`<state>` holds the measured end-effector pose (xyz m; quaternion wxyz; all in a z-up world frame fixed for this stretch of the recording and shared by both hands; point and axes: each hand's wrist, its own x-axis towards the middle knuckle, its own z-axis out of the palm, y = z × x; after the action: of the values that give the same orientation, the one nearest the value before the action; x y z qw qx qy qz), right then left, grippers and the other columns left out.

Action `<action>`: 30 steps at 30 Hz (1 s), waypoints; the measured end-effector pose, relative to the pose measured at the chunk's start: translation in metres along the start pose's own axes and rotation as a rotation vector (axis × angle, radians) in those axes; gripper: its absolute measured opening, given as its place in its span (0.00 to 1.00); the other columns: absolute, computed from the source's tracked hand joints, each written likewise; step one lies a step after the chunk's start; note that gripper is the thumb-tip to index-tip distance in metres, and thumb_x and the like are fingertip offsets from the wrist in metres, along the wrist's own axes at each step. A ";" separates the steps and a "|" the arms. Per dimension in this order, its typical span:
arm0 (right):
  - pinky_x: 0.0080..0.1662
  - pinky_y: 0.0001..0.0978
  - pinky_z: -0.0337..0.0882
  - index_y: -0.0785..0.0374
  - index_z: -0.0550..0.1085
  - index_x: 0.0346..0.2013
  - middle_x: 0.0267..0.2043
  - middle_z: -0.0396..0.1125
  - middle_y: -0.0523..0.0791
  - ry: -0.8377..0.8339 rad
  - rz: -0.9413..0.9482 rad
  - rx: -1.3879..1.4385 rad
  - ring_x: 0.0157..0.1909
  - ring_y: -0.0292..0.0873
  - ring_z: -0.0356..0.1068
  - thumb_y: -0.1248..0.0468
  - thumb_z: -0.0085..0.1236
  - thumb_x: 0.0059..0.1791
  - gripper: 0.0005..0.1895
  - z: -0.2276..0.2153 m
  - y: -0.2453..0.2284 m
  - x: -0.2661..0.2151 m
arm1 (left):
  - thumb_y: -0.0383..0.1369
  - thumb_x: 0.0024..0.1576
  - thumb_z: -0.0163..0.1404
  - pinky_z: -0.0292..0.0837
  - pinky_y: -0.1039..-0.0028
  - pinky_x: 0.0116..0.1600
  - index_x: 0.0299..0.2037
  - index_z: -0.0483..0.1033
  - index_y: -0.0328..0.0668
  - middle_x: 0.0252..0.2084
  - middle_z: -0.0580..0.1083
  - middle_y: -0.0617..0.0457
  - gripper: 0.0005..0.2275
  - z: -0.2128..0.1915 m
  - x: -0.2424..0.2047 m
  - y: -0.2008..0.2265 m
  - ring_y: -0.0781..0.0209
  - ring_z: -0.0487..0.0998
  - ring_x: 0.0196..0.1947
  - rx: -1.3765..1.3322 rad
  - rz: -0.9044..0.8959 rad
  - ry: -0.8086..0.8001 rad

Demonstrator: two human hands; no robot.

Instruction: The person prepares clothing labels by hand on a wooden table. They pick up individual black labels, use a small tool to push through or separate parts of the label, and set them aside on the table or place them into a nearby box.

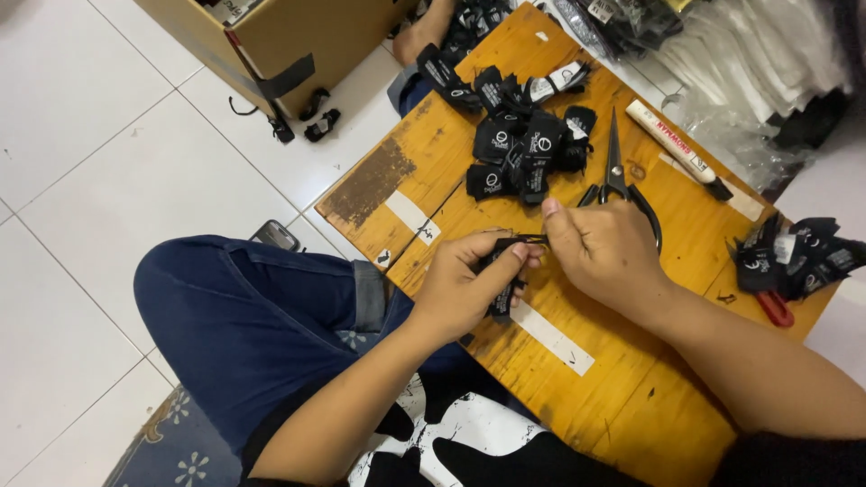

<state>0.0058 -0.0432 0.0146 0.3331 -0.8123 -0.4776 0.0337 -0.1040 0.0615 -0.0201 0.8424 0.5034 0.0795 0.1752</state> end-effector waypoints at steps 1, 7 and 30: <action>0.14 0.23 0.46 0.61 0.51 0.01 0.00 0.47 0.43 -0.005 0.002 0.008 0.05 0.37 0.47 0.62 0.33 0.49 0.29 0.000 0.000 0.000 | 0.24 0.52 0.43 0.70 0.82 0.19 0.29 0.72 0.26 0.22 0.70 0.47 0.06 0.001 -0.001 0.002 0.67 0.71 0.17 -0.005 -0.027 0.010; 0.15 0.25 0.48 0.60 0.52 0.02 0.01 0.49 0.44 -0.020 -0.001 -0.014 0.06 0.42 0.50 0.62 0.36 0.49 0.29 0.004 0.004 -0.002 | 0.24 0.51 0.44 0.71 0.82 0.17 0.28 0.72 0.25 0.21 0.69 0.46 0.06 0.002 -0.001 0.002 0.66 0.72 0.17 -0.093 -0.053 0.033; 0.15 0.28 0.49 0.65 0.57 0.04 0.05 0.53 0.48 -0.083 0.040 0.047 0.09 0.48 0.56 0.64 0.33 0.52 0.29 0.008 0.010 -0.005 | 0.26 0.51 0.46 0.73 0.81 0.19 0.31 0.72 0.27 0.22 0.69 0.47 0.06 -0.003 0.002 -0.008 0.66 0.73 0.19 -0.071 -0.034 0.007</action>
<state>0.0076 -0.0464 0.0012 0.3313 -0.8115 -0.4737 0.0853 -0.1009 0.0612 -0.0286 0.8624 0.4709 0.0850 0.1652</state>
